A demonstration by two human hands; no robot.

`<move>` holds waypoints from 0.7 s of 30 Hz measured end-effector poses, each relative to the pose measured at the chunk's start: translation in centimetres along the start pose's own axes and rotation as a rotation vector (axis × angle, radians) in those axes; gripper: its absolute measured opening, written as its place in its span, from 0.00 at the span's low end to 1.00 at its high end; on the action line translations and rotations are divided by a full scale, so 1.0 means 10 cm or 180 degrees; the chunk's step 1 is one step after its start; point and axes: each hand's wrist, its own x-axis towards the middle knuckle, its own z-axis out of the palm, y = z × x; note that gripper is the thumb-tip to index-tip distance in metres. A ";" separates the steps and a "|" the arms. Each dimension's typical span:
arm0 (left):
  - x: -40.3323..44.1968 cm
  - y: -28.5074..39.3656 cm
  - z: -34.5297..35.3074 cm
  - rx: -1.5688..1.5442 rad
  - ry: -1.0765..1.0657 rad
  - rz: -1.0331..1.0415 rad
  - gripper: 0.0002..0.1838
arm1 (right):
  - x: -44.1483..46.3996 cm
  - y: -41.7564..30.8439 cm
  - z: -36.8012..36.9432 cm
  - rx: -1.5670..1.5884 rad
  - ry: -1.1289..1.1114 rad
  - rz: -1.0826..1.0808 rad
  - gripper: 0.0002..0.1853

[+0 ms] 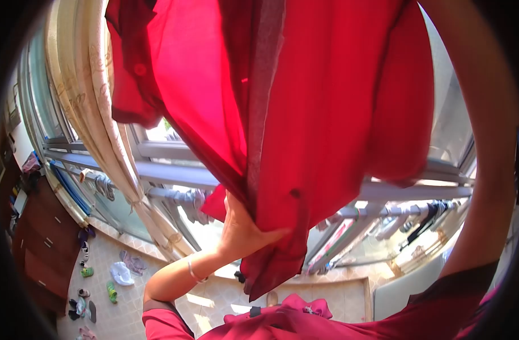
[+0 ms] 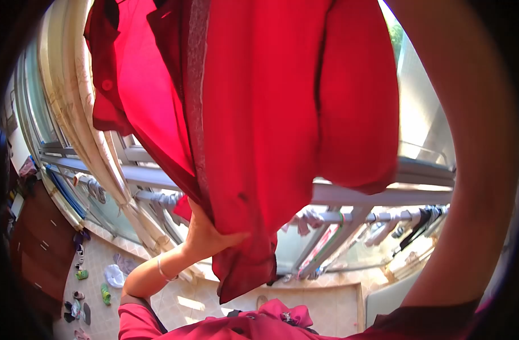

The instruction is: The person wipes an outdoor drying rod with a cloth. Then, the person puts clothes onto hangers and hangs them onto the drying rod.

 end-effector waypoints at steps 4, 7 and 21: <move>0.89 -0.36 -0.07 0.0871 0.0739 0.0522 0.38 | -0.74 0.15 0.12 -0.0263 -0.0249 0.0032 0.17; 1.71 -0.47 -0.41 0.0879 0.1309 0.1017 0.26 | -1.09 0.22 0.25 -0.0346 -0.0406 0.0065 0.16; 3.48 -2.34 -0.17 0.1478 0.1866 0.0135 0.26 | 0.13 -0.09 2.26 0.0141 0.0113 -0.0219 0.12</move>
